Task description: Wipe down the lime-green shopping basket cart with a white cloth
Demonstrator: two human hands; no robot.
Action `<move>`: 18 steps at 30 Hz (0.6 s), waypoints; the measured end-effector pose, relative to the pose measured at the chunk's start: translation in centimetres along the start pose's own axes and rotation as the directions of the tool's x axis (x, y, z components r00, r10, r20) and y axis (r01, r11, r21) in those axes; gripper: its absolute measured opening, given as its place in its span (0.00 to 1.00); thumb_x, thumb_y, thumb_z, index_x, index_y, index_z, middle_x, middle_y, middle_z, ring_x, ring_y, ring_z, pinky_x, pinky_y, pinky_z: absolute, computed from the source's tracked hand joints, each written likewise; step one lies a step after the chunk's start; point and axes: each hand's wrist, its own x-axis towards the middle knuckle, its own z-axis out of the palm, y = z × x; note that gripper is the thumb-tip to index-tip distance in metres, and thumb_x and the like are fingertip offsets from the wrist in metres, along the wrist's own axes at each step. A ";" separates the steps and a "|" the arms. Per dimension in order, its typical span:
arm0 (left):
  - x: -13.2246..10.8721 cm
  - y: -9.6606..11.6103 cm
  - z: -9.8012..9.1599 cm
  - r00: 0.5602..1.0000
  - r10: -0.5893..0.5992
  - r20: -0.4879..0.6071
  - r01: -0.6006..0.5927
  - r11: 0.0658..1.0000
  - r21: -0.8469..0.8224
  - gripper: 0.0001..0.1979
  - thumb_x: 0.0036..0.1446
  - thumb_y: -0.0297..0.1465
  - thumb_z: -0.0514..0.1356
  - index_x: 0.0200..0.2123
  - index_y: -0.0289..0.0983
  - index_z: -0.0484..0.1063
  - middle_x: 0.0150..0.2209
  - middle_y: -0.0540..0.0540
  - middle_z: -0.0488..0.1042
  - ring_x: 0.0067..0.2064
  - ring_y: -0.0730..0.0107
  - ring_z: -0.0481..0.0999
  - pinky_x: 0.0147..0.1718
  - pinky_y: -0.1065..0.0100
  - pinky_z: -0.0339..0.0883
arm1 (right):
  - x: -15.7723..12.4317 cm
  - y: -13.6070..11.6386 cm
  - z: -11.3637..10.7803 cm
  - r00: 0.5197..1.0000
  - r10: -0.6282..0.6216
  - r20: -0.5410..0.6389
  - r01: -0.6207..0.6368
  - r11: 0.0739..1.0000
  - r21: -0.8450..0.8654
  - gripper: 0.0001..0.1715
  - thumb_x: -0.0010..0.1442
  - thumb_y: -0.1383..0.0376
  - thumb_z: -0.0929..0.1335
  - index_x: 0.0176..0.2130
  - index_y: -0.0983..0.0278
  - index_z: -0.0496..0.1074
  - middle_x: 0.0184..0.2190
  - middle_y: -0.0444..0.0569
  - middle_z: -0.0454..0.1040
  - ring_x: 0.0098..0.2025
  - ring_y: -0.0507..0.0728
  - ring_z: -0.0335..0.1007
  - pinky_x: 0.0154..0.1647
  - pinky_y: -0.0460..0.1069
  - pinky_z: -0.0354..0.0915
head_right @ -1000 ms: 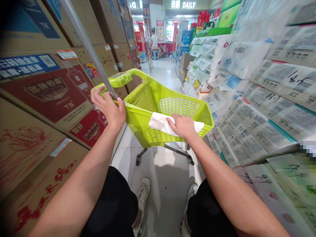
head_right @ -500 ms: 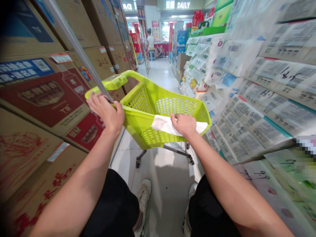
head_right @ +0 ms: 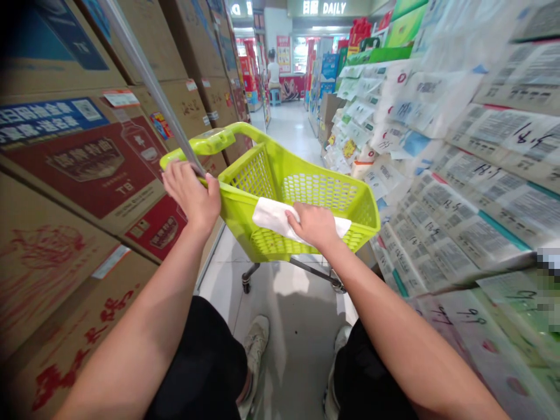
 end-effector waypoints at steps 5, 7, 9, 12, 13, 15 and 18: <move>1.2 -1.0 0.4 1.000 -0.015 0.025 0.015 1.000 -0.019 0.10 0.60 0.34 0.58 0.45 0.41 0.67 0.61 0.35 0.70 0.73 0.48 0.57 0.77 0.44 0.31 | -1.0 3.1 0.8 0.998 0.054 0.012 -0.053 0.995 -0.084 0.36 0.75 0.43 0.52 0.47 0.61 0.77 0.43 0.55 0.83 0.41 0.62 0.77 0.34 0.51 0.50; 1.1 -0.9 0.3 0.999 -0.003 0.035 0.004 1.000 -0.021 0.10 0.59 0.35 0.59 0.45 0.41 0.68 0.60 0.36 0.71 0.72 0.47 0.59 0.77 0.42 0.31 | -0.7 4.1 1.1 0.998 0.056 0.010 -0.055 0.994 -0.095 0.37 0.74 0.42 0.52 0.47 0.61 0.78 0.43 0.56 0.83 0.42 0.63 0.76 0.35 0.51 0.51; 0.9 -0.5 0.0 0.999 0.013 0.043 -0.012 1.000 -0.016 0.09 0.59 0.36 0.60 0.42 0.41 0.68 0.57 0.36 0.74 0.70 0.45 0.61 0.76 0.41 0.33 | -0.2 5.1 1.4 1.000 0.030 0.005 -0.029 0.994 -0.102 0.36 0.75 0.42 0.53 0.47 0.61 0.78 0.43 0.56 0.83 0.43 0.63 0.75 0.38 0.51 0.52; 0.7 0.2 -0.9 0.998 0.042 0.053 -0.041 0.999 -0.013 0.09 0.58 0.39 0.61 0.38 0.41 0.69 0.49 0.40 0.78 0.67 0.44 0.63 0.75 0.41 0.40 | 0.8 6.3 2.0 1.000 -0.006 -0.008 0.005 0.996 -0.088 0.33 0.75 0.45 0.54 0.47 0.61 0.77 0.44 0.57 0.82 0.47 0.64 0.74 0.45 0.53 0.54; 0.6 0.4 -1.3 0.997 0.057 0.056 -0.057 0.998 -0.008 0.10 0.58 0.40 0.62 0.36 0.41 0.69 0.47 0.41 0.78 0.66 0.44 0.64 0.73 0.41 0.43 | 1.0 6.6 2.3 1.000 0.002 -0.016 -0.003 0.997 -0.073 0.31 0.76 0.46 0.55 0.48 0.62 0.77 0.45 0.58 0.81 0.48 0.65 0.73 0.46 0.53 0.54; 0.4 0.8 -1.9 0.994 0.091 0.064 -0.091 0.996 0.003 0.11 0.59 0.42 0.62 0.34 0.41 0.68 0.44 0.43 0.78 0.64 0.44 0.65 0.71 0.40 0.47 | 1.6 6.9 2.8 0.999 0.031 -0.042 -0.033 0.999 -0.034 0.30 0.75 0.48 0.56 0.51 0.63 0.76 0.48 0.59 0.80 0.51 0.66 0.71 0.50 0.55 0.55; 0.0 1.1 -2.5 0.990 0.128 0.062 -0.130 0.991 0.020 0.12 0.60 0.43 0.61 0.33 0.41 0.67 0.42 0.42 0.78 0.61 0.43 0.67 0.67 0.37 0.50 | 2.4 6.6 3.7 0.992 0.054 -0.113 -0.050 0.998 0.040 0.30 0.75 0.53 0.55 0.56 0.66 0.74 0.52 0.62 0.78 0.55 0.68 0.67 0.57 0.57 0.54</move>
